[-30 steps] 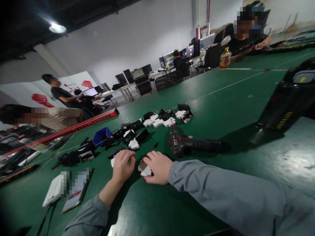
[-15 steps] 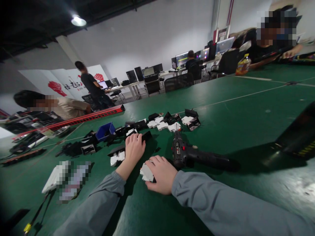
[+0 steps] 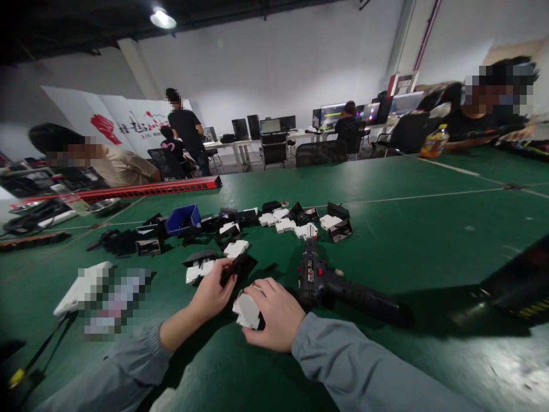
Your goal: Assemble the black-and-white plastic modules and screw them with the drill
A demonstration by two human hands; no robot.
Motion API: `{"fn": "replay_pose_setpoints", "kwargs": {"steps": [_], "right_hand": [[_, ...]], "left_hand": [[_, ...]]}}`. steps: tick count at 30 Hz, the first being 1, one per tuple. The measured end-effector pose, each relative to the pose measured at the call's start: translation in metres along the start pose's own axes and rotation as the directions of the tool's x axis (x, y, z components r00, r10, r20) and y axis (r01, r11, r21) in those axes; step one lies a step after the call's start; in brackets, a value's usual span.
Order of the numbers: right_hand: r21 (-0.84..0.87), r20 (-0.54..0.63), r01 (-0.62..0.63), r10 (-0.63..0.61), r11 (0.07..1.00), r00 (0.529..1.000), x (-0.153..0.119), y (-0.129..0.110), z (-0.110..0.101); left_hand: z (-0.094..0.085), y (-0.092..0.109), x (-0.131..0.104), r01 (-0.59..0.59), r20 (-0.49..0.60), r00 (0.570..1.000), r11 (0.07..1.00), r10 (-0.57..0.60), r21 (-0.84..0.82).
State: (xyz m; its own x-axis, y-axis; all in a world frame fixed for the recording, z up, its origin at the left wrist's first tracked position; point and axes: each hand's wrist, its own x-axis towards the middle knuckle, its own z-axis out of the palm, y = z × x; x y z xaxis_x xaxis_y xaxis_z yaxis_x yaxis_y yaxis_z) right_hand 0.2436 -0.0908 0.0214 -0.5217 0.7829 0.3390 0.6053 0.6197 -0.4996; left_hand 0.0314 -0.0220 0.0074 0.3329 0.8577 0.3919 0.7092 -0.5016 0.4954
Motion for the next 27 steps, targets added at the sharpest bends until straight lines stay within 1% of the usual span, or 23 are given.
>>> {"fn": "replay_pose_setpoints", "kwargs": {"steps": [2,5,8,10,12,15,18,20,22,24,27], "right_hand": [[0.041,-0.02,0.038,-0.037,0.998,0.999,0.001,-0.002,-0.001],[0.059,-0.083,0.069,-0.064,0.996,0.995,0.002,-0.004,0.0],[0.052,-0.147,0.028,-0.02,0.998,0.989,0.003,-0.003,0.002],[0.055,-0.171,-0.032,0.041,0.998,0.984,0.004,0.0,0.004],[0.075,-0.176,-0.08,0.092,0.994,0.98,0.003,0.002,0.006],[0.163,-0.164,-0.108,0.135,0.981,0.977,0.002,0.003,0.007],[0.319,-0.15,-0.121,0.176,0.94,0.973,0.0,0.004,0.008],[0.385,-0.143,-0.162,0.232,0.909,0.962,0.001,0.006,0.01],[0.395,-0.132,-0.224,0.296,0.891,0.946,0.003,0.009,0.012],[0.38,-0.118,-0.267,0.332,0.886,0.936,0.005,0.012,0.013],[0.362,-0.108,-0.263,0.32,0.895,0.941,0.008,0.014,0.013]], "left_hand": [[-0.007,-0.003,-0.012,0.031,0.014,0.999,0.995,-0.029,-0.091],[-0.012,-0.003,-0.02,0.05,-0.005,0.999,0.979,-0.052,-0.198],[-0.011,0.0,-0.019,0.15,-0.018,0.986,0.936,-0.164,-0.319],[-0.009,0.003,-0.017,0.232,0.039,0.971,0.885,-0.237,-0.405],[-0.009,0.004,-0.015,0.293,0.112,0.956,0.836,-0.273,-0.465],[-0.011,0.003,-0.012,0.339,0.161,0.94,0.802,-0.299,-0.491],[-0.014,0.001,-0.011,0.348,0.191,0.937,0.793,-0.291,-0.501],[-0.015,0.001,-0.011,0.349,0.212,0.937,0.783,-0.278,-0.515],[-0.016,0.001,-0.01,0.353,0.235,0.935,0.77,-0.267,-0.532],[-0.018,0.003,-0.01,0.362,0.255,0.931,0.753,-0.261,-0.55],[-0.019,0.004,-0.009,0.385,0.277,0.921,0.736,-0.272,-0.556]]}}
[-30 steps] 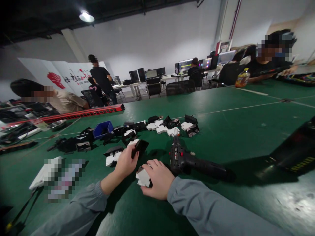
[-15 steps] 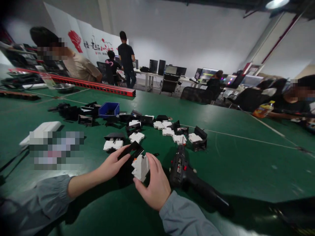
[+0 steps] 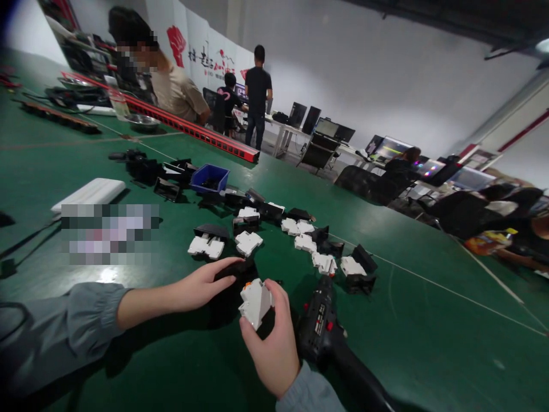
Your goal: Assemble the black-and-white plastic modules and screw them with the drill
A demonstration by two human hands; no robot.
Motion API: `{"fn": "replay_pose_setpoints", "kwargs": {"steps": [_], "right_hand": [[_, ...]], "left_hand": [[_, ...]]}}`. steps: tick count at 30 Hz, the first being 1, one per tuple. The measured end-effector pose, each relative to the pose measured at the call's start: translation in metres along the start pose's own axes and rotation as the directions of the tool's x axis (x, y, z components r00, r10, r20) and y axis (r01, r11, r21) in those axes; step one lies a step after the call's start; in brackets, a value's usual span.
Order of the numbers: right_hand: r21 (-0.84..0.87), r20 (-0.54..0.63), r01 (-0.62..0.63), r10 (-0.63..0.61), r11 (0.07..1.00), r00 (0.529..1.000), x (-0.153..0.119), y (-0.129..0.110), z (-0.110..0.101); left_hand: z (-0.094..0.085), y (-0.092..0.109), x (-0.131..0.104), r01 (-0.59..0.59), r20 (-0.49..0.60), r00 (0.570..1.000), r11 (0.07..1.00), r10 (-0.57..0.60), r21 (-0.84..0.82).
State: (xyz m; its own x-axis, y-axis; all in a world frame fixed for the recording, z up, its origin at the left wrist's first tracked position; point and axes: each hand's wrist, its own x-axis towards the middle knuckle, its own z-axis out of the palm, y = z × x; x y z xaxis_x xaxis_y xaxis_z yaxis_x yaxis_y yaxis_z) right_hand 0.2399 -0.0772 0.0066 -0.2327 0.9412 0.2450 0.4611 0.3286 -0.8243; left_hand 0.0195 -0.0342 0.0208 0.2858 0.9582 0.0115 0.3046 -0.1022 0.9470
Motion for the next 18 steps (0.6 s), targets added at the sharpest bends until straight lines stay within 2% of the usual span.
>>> {"fn": "replay_pose_setpoints", "kwargs": {"steps": [4,9,15,18], "right_hand": [[-0.015,-0.005,0.057,-0.057,0.998,0.998,-0.0011,-0.0026,-0.0015],[-0.123,0.039,0.156,-0.152,0.98,0.988,-0.0033,-0.0071,-0.003],[-0.217,0.022,0.105,-0.103,0.97,0.994,0.0002,-0.0024,0.0005],[-0.21,-0.005,0.086,-0.089,0.974,0.996,0.0003,-0.0019,0.0015]], "left_hand": [[-0.0008,0.0007,0.001,0.007,0.014,1.0,1.0,-0.007,0.011],[-0.0012,0.001,-0.0016,-0.036,0.063,0.997,0.999,0.035,0.017],[-0.003,0.0025,-0.0077,-0.139,0.1,0.986,0.989,0.134,0.046],[-0.0048,0.0044,-0.0084,-0.126,0.114,0.985,0.99,0.132,-0.057]]}}
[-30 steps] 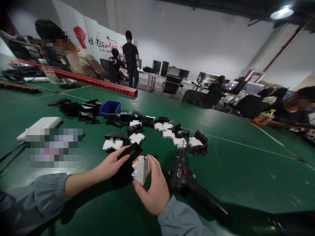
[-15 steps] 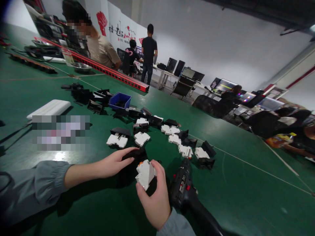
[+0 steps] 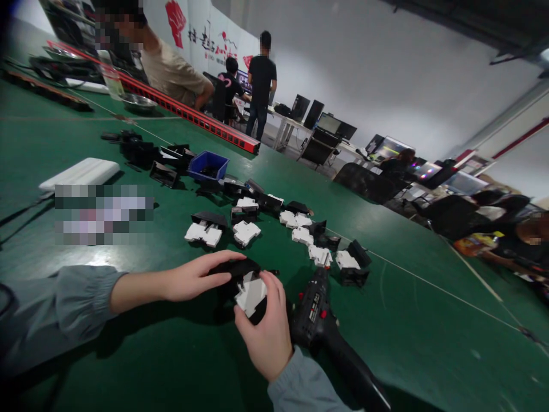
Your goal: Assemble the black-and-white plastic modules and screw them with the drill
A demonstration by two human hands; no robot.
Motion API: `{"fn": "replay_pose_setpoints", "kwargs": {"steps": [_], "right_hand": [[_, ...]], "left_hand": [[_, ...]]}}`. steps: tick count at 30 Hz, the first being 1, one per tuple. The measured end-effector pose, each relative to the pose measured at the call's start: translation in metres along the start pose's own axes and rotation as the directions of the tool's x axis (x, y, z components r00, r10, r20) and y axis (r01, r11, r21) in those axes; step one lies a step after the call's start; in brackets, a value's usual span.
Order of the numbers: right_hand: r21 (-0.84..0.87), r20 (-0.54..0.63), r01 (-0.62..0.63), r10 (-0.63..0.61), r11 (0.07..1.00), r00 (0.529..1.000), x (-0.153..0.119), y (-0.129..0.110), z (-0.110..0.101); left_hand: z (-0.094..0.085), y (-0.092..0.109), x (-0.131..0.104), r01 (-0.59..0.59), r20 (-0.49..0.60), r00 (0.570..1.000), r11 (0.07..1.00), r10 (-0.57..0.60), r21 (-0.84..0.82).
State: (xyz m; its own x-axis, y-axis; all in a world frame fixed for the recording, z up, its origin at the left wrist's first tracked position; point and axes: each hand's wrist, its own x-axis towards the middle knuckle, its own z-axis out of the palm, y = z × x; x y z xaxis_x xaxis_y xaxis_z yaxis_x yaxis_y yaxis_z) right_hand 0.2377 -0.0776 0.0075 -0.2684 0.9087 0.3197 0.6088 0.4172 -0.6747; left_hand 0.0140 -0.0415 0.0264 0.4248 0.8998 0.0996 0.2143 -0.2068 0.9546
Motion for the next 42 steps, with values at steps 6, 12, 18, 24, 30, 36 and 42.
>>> {"fn": "replay_pose_setpoints", "kwargs": {"steps": [6,12,18,24,30,36,42], "right_hand": [[0.045,-0.087,0.047,-0.043,0.998,0.995,-0.005,-0.009,-0.007],[-0.031,-0.084,0.276,-0.277,0.961,0.957,-0.009,-0.009,-0.012],[-0.07,0.087,0.384,-0.378,0.921,0.922,-0.009,-0.007,-0.016],[-0.15,0.113,0.499,-0.486,0.854,0.866,-0.009,-0.012,-0.014],[-0.194,0.047,0.515,-0.516,0.835,0.855,-0.011,-0.016,-0.009],[-0.08,-0.114,0.495,-0.501,0.865,0.858,-0.011,-0.011,-0.007],[-0.186,-0.056,0.402,-0.418,0.896,0.907,-0.004,-0.014,-0.005]], "left_hand": [[0.013,0.009,-0.004,0.152,0.003,0.986,0.905,-0.164,-0.398],[0.028,0.014,-0.014,0.376,0.226,0.926,0.676,-0.304,-0.634],[0.021,0.01,-0.006,0.454,0.273,0.873,0.466,-0.404,-0.759],[0.018,0.007,-0.005,0.476,0.353,0.876,0.472,-0.329,-0.742],[0.017,0.006,-0.003,0.488,0.396,0.872,0.455,-0.288,-0.744],[0.017,0.007,-0.004,0.511,0.447,0.859,0.485,-0.251,-0.71],[0.017,0.005,0.005,0.552,0.502,0.831,0.469,-0.239,-0.69]]}}
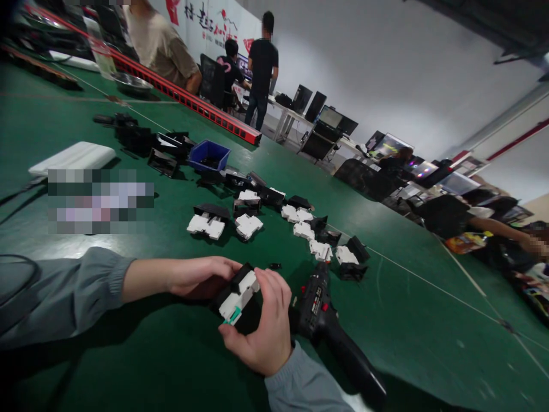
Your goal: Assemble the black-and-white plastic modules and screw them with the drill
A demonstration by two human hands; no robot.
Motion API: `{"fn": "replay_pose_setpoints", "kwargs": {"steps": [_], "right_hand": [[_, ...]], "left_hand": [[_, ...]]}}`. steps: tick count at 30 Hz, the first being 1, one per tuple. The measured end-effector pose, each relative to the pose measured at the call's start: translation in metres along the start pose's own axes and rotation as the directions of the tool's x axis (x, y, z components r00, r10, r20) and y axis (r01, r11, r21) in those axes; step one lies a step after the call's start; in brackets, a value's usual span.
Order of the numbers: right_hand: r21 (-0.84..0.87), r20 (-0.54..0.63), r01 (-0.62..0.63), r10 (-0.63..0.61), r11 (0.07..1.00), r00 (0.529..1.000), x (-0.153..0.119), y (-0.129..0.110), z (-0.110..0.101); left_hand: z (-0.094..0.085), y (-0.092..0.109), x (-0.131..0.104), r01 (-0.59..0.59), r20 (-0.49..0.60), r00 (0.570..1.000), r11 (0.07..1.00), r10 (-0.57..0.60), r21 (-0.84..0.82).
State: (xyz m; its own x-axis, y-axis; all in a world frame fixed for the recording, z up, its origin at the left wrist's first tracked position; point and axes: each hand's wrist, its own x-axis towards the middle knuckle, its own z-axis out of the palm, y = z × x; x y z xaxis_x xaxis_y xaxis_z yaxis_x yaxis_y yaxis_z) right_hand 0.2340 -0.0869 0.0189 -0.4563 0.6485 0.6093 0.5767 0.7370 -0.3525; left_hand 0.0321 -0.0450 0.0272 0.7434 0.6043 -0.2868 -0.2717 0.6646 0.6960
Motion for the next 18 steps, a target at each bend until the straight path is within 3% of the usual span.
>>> {"fn": "replay_pose_setpoints", "kwargs": {"steps": [5,11,15,18], "right_hand": [[0.006,0.054,-0.031,0.031,0.999,0.998,0.008,-0.006,0.008],[0.03,0.04,-0.056,0.055,0.998,0.998,0.022,-0.009,0.019],[0.046,-0.058,-0.078,0.081,0.996,0.995,0.022,0.006,0.015],[-0.002,-0.13,-0.155,0.153,0.988,0.98,0.02,0.022,0.012]], "left_hand": [[-0.006,0.007,0.001,0.105,0.082,0.991,0.994,-0.102,-0.038],[-0.009,0.004,0.0,0.034,0.049,0.998,0.997,-0.037,0.064],[-0.01,0.004,0.0,0.088,-0.004,0.996,0.993,-0.088,0.077],[-0.01,0.006,-0.002,0.115,0.036,0.992,0.991,-0.118,0.074]]}}
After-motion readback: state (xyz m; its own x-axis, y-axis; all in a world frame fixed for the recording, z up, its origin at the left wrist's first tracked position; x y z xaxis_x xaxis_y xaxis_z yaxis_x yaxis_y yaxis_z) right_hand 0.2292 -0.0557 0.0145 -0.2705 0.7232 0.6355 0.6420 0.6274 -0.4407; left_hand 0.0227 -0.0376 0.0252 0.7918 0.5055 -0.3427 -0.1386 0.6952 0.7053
